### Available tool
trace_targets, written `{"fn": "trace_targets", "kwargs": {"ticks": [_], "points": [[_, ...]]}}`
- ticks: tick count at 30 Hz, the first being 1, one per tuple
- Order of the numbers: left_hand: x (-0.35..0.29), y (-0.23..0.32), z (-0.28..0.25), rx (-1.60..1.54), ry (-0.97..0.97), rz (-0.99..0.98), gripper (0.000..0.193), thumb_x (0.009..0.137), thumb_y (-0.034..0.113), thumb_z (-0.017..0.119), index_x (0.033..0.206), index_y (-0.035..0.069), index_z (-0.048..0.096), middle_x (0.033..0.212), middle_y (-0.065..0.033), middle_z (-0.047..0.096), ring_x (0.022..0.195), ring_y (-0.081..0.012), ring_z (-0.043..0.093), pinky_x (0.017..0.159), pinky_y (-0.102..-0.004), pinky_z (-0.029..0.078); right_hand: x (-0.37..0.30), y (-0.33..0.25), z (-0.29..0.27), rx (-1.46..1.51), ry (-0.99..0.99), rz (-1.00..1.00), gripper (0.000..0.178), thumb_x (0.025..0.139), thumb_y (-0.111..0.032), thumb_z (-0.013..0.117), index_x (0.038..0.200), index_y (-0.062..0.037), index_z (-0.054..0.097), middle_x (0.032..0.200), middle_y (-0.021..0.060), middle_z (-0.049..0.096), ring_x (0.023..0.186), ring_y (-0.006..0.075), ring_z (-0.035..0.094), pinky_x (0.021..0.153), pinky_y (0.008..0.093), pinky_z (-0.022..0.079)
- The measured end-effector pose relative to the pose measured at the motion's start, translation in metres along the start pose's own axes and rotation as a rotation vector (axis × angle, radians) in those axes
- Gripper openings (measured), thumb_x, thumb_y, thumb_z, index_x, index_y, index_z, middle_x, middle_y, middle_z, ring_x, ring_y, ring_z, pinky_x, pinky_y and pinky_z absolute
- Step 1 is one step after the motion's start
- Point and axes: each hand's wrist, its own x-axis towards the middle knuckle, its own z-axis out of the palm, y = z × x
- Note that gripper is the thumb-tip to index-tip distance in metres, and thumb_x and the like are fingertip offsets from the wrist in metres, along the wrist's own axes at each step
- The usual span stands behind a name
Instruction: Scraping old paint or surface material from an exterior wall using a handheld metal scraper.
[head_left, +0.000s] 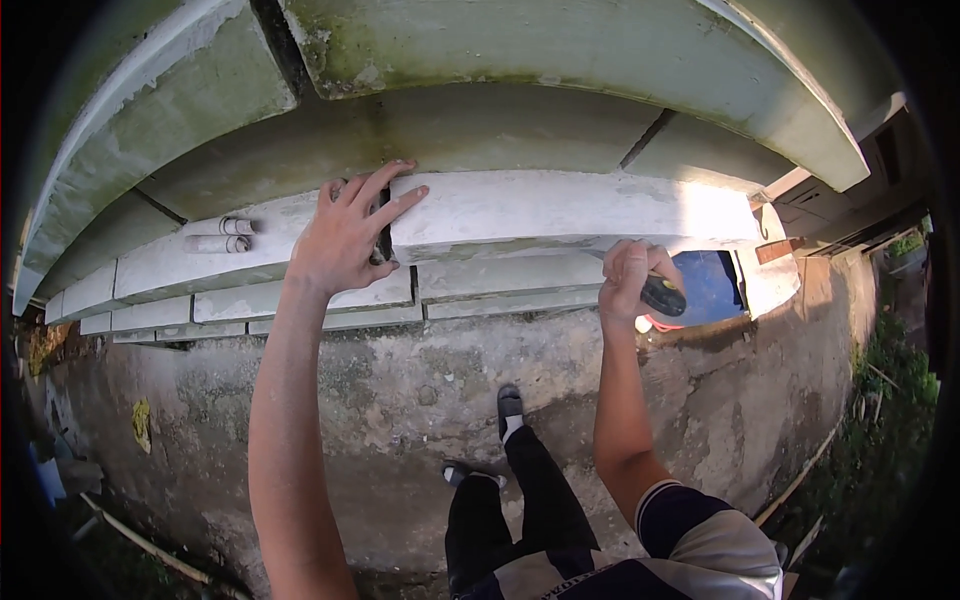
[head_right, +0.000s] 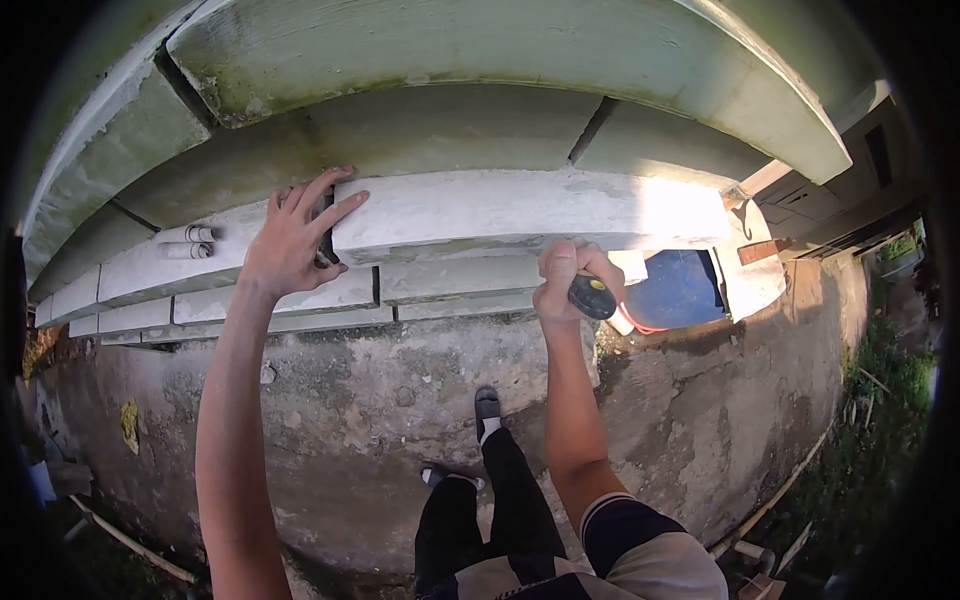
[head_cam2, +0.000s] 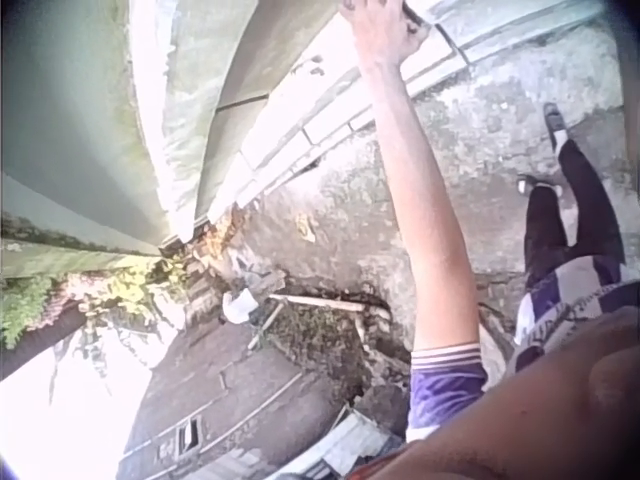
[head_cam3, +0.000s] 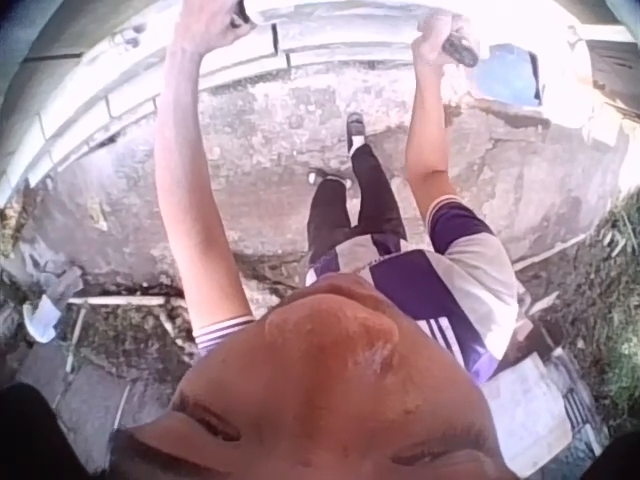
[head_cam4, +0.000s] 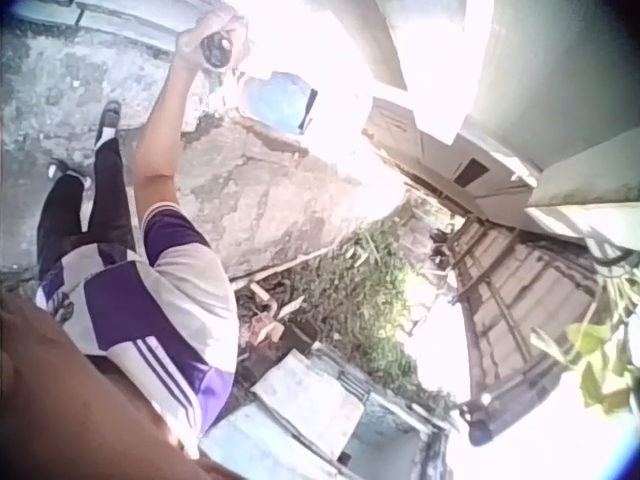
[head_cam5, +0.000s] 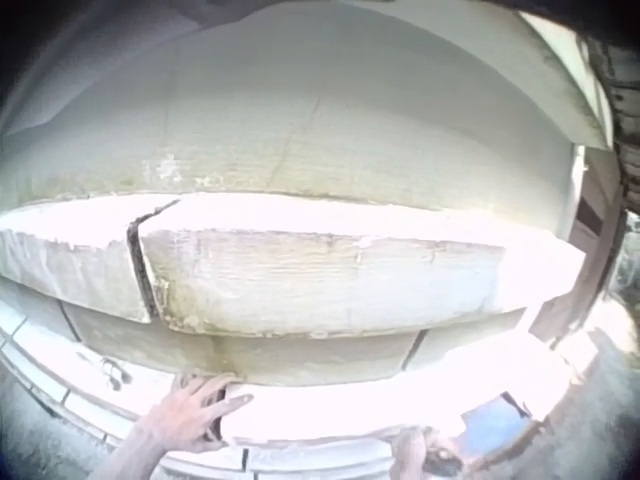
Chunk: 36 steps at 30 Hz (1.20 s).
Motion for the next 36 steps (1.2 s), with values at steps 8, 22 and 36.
{"fn": "trace_targets", "kwargs": {"ticks": [8,22,36], "points": [[-0.005,0.000,-0.001,-0.031,-0.026,0.008,0.107,0.064,0.036,0.091,0.156,0.034,0.035,0.162,-0.0032,0.029,0.137,-0.0285,0.046,0.109,-0.0555,0.038,-0.106,0.001,-0.050,-0.498,-0.417,0.227,0.031,0.086,0.005,0.065,0.067,-0.0018,0.042,0.058,0.0081,0.051,0.049,0.0176,0.052,0.050,0.0290,0.040],[-0.011,-0.003,0.018,0.008,0.120,0.031,0.092,0.078,0.069,0.068,0.155,0.029,0.039,0.163,-0.0047,0.031,0.136,-0.0312,0.046,0.110,-0.0564,0.035,-0.213,-0.197,-0.158,-0.930,-0.421,0.958,0.029,0.081,-0.008,0.076,0.078,-0.0033,0.048,0.069,0.0106,0.050,0.066,0.0204,0.050,0.065,0.0375,0.044],[-0.430,0.255,0.208,-0.743,-0.313,-0.876,0.084,0.085,0.018,0.071,0.158,0.018,0.030,0.165,-0.0071,0.027,0.148,-0.0355,0.032,0.115,-0.0679,0.021,-0.263,-0.288,-0.175,-0.573,0.077,1.332,0.015,0.087,-0.004,0.075,0.092,-0.0004,0.061,0.081,0.0123,0.069,0.068,0.0220,0.073,0.061,0.0316,0.061]]}}
